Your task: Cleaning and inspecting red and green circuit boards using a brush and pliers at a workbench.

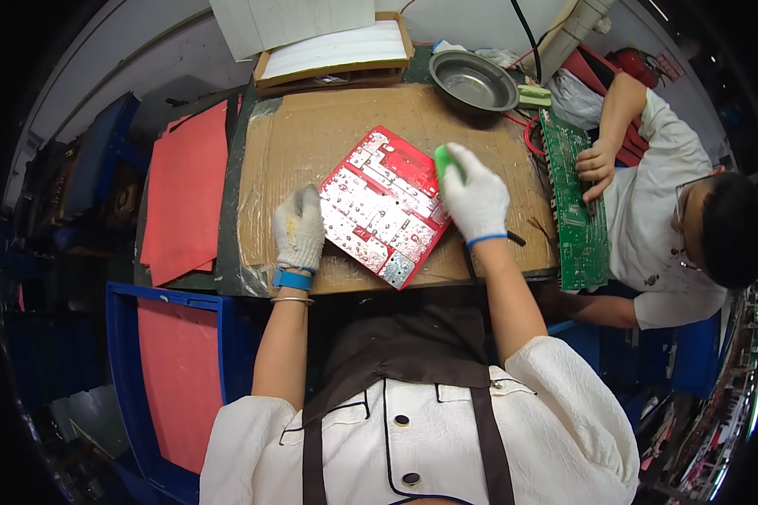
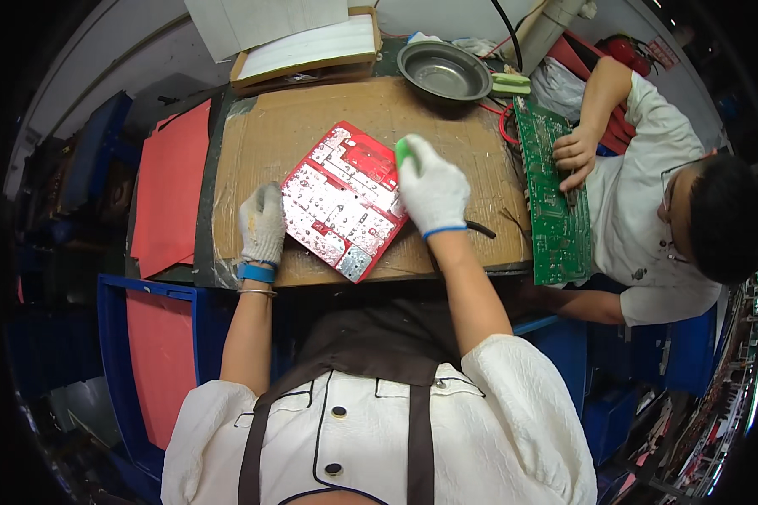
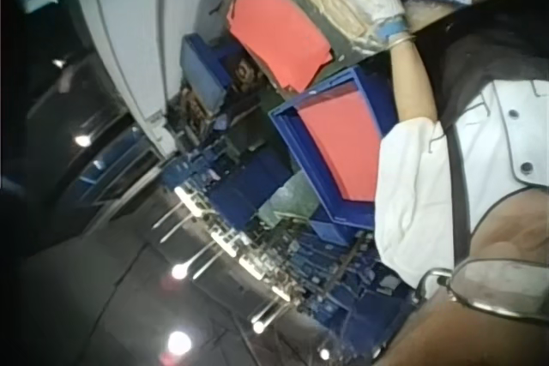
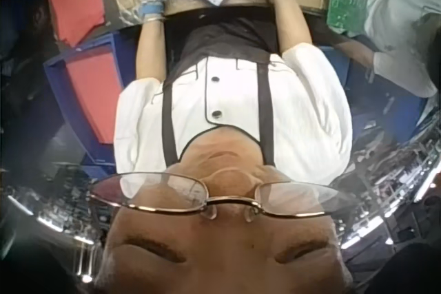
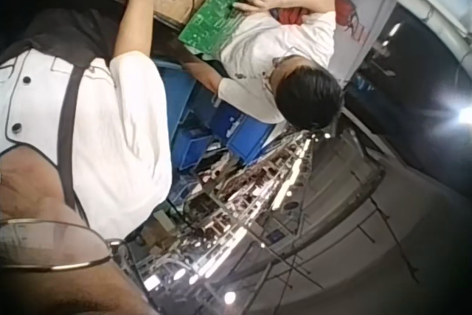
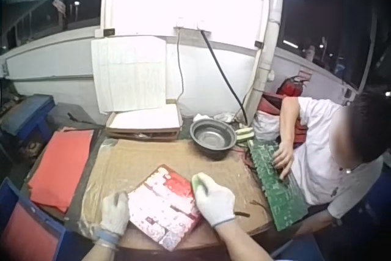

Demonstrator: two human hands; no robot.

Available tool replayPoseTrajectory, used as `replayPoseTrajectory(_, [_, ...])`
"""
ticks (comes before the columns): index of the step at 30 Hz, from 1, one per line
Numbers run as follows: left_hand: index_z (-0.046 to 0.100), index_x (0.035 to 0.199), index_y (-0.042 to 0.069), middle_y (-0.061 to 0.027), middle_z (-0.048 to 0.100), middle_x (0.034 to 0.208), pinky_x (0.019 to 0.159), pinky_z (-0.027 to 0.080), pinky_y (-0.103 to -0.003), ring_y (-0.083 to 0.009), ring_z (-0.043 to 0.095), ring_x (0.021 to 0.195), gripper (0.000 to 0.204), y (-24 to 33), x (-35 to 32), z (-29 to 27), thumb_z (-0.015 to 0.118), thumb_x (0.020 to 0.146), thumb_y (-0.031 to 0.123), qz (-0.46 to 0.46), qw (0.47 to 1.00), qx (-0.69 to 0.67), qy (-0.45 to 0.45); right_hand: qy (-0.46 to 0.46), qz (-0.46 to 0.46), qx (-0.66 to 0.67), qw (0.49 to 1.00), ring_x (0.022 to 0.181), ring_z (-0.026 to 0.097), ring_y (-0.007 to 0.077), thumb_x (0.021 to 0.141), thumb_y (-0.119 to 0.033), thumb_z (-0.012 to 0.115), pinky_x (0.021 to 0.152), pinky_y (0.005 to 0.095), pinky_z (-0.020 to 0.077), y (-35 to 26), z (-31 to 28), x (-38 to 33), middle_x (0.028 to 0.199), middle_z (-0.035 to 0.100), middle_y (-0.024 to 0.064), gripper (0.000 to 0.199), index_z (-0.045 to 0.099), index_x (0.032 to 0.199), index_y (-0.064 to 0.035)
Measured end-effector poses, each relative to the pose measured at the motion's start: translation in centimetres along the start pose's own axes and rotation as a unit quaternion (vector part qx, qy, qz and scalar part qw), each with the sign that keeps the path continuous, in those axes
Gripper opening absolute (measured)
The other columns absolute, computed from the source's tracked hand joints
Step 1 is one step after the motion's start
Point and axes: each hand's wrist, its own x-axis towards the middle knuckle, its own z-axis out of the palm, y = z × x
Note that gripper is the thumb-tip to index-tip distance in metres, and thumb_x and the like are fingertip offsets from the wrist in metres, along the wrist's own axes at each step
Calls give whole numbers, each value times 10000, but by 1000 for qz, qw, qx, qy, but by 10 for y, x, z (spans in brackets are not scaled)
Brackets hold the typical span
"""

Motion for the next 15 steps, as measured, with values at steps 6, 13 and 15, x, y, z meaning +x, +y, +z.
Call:
replayPoseTrajectory(6, [675,907,-95,-203,683,741,668,504,-410,-213,643,696,394,1,0,0,569,1030,264,-14,1000,-7,-22,-71,-48,-9,996,833,736,395,944,-309,624,789,484,601,-32,15,12,918,754,180,300,740,1206,-223])
replayPoseTrajectory(13, [671,902,-88,-108,682,760,640,478,-367,-142,587,721,372,0,2,1,565,1024,248,-22,1000,-7,-18,-83,-58,0,995,834,745,379,952,-301,617,796,479,606,-43,17,8,954,757,171,298,743,1214,-233])
replayPoseTrajectory(15, [674,905,-89,-114,686,762,640,480,-370,-142,588,721,374,0,0,-1,567,1023,250,-14,1000,-12,-15,-57,-24,-44,997,825,745,382,958,-290,620,786,482,608,-28,10,26,957,755,181,290,746,1208,-215])
